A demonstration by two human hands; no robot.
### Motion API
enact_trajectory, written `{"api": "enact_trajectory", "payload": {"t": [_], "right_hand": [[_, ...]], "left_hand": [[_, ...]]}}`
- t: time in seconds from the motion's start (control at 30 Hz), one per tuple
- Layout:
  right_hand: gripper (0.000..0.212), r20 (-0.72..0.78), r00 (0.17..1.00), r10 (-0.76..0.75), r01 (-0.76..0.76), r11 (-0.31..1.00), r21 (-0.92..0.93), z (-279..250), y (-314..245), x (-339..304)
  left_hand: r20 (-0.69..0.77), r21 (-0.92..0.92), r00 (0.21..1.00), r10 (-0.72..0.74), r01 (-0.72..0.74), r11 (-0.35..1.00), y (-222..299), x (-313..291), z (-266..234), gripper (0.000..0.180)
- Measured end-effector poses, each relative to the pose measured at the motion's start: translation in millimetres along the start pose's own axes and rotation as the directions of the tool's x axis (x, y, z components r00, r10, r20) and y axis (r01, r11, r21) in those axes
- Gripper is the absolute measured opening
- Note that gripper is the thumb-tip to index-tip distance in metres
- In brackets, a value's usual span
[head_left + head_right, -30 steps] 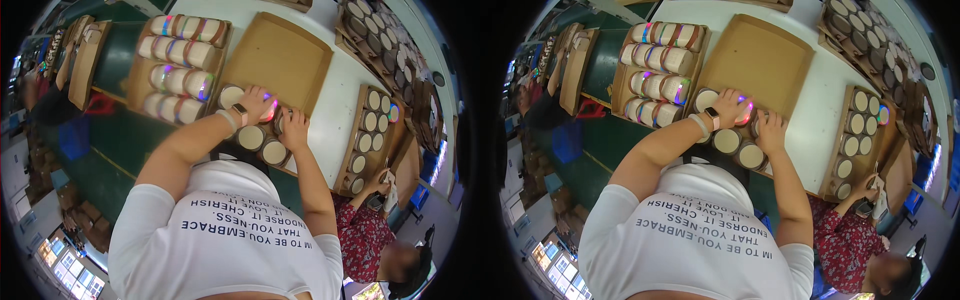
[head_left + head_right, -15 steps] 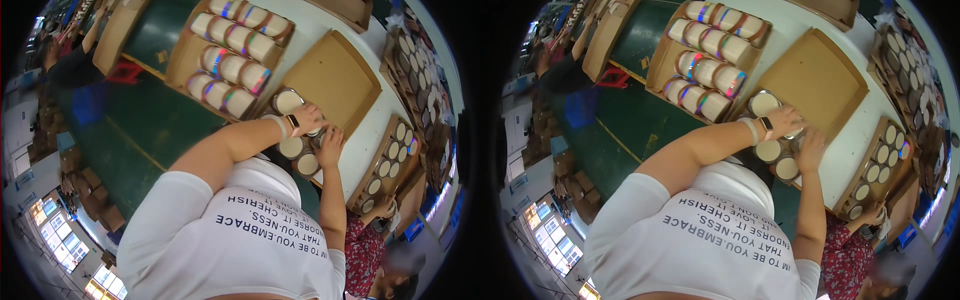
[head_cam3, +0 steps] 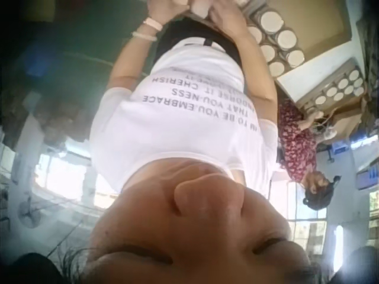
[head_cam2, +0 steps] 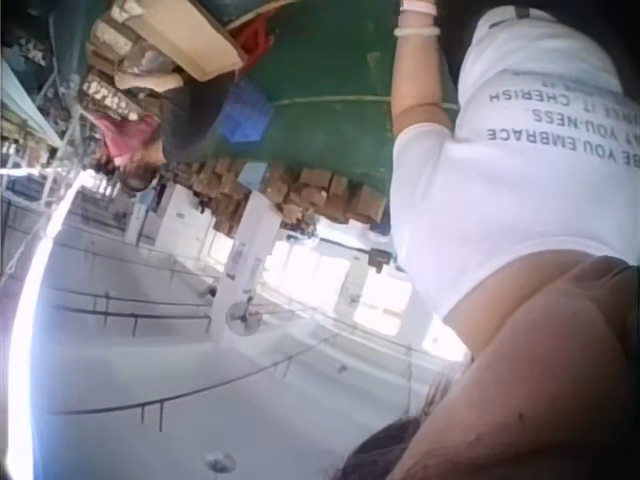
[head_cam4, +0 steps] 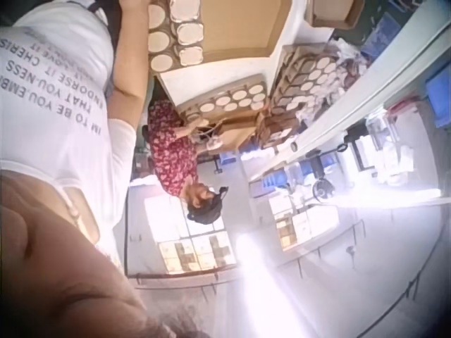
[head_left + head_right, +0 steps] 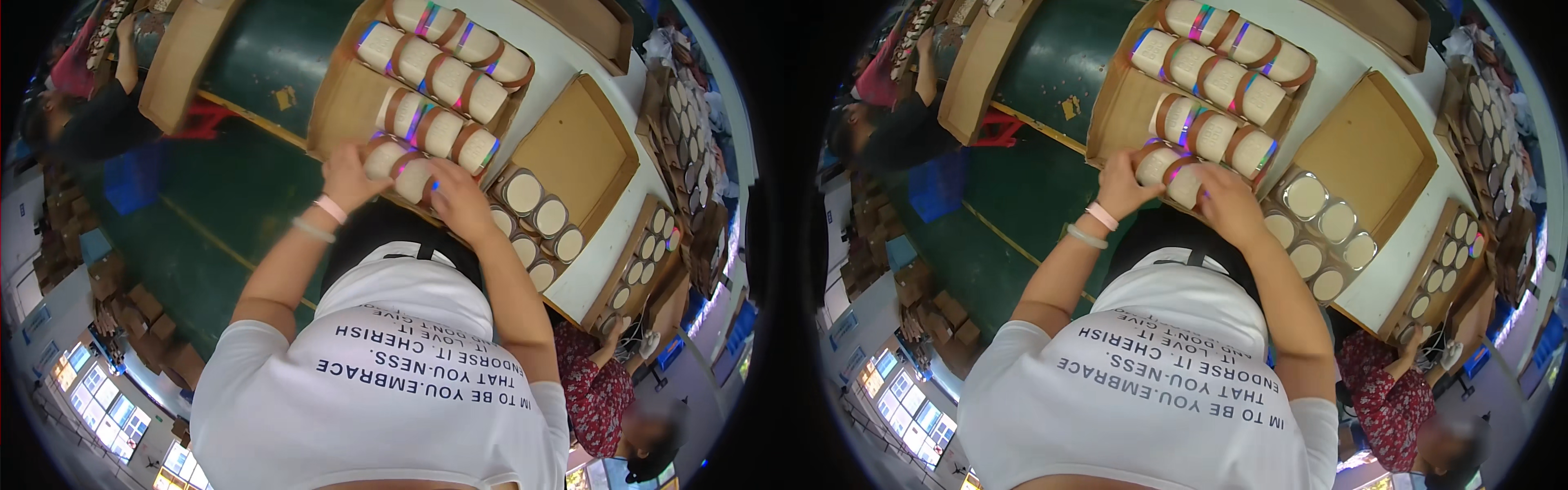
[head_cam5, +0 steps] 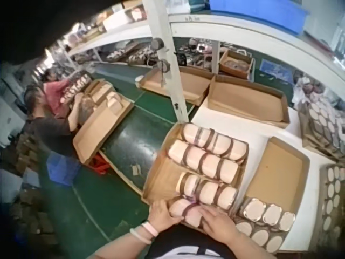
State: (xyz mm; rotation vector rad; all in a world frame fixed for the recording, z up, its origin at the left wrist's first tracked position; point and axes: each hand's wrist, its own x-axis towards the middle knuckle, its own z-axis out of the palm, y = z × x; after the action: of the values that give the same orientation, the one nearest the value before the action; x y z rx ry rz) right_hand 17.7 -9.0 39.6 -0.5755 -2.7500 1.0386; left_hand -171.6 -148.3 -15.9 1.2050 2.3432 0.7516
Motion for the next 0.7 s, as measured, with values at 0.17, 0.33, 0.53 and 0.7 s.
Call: {"api": "enact_trajectory", "payload": {"t": [0.17,0.33,0.53,0.7], "right_hand": [[0.034,0.203,0.979,0.033,0.03,0.954,-0.298,29.4,12.1,48.1],[0.014,0.141,0.988,-0.068,0.093,0.979,-0.181,25.1,9.4,48.8],[0.013,0.458,0.884,0.094,0.083,0.933,-0.351,27.9,-9.2,70.5],[0.021,0.262,0.953,0.151,-0.063,0.947,-0.315,-30.7,-10.2,81.0]], "left_hand": [[0.244,-0.027,0.963,0.118,-0.115,0.993,-7.2,5.3,2.1,0.047],[0.347,-0.344,0.92,-0.18,0.303,0.889,-32.5,34.0,-51.1,0.024],[-0.166,-0.588,0.986,0.031,-0.124,0.799,7.3,116.6,-105.9,0.027],[-0.323,-0.007,0.737,0.594,-0.629,0.777,41.5,202.4,-85.9,0.023]]}}
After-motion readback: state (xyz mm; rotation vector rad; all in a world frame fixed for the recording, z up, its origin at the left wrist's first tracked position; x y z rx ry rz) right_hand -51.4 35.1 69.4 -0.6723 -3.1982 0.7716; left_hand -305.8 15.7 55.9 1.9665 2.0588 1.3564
